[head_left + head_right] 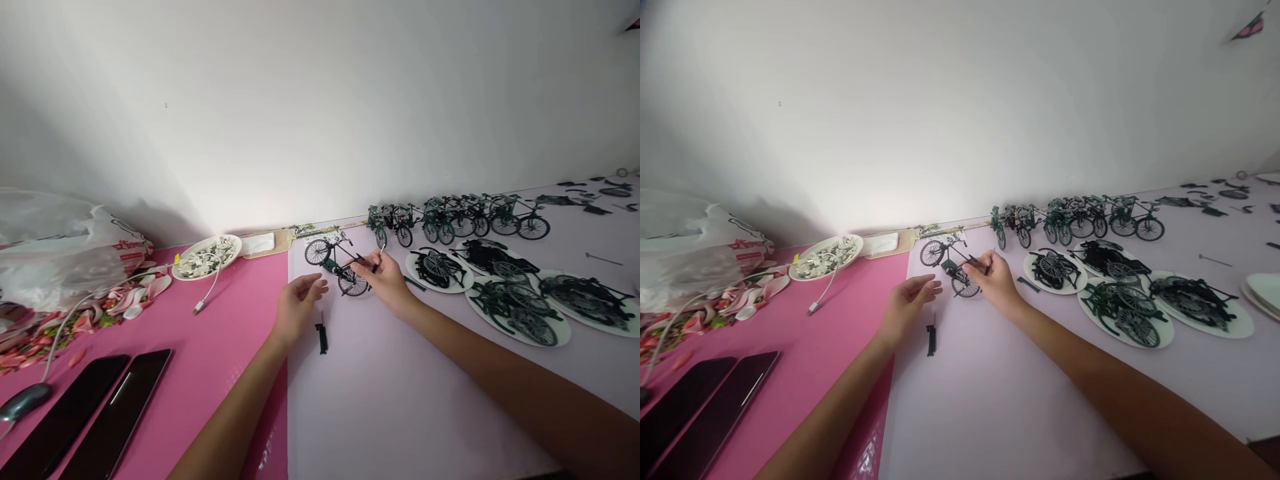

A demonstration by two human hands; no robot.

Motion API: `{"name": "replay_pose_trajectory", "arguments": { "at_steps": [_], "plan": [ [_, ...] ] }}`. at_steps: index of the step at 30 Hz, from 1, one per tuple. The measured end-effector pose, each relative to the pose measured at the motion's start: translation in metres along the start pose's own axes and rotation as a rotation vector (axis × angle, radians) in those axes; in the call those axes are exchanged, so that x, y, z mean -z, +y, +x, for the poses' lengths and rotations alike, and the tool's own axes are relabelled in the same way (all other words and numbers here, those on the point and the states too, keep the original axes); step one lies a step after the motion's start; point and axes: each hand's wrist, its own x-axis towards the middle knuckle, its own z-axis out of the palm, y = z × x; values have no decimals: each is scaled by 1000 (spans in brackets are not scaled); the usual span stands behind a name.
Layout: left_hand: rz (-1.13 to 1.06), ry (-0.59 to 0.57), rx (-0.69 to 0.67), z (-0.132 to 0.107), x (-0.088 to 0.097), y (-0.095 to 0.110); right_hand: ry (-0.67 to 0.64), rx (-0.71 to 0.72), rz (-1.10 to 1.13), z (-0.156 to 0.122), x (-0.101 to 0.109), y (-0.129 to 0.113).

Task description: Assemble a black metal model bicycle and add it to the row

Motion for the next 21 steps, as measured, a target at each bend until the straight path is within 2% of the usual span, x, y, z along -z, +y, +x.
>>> {"name": "replay_pose_trajectory", "arguments": {
  "at_steps": [2,5,10,14,21],
  "plan": [
    [-4,27,-8,0,-1,0,41,66,-34,-1,-1,2],
    [-58,6,6,-3,-5,3,73,138,-138,-4,-2,4],
    [-160,-102,37,-13,-15,13,53,243,-335,-14,-4,-1],
    [-169,-106,43,-16,-19,16,46,390,-436,-23,-10,-7],
    [-223,-164,49,-22,-25,17,-81,559,-578,-30,-12,-9]
  ]
}}
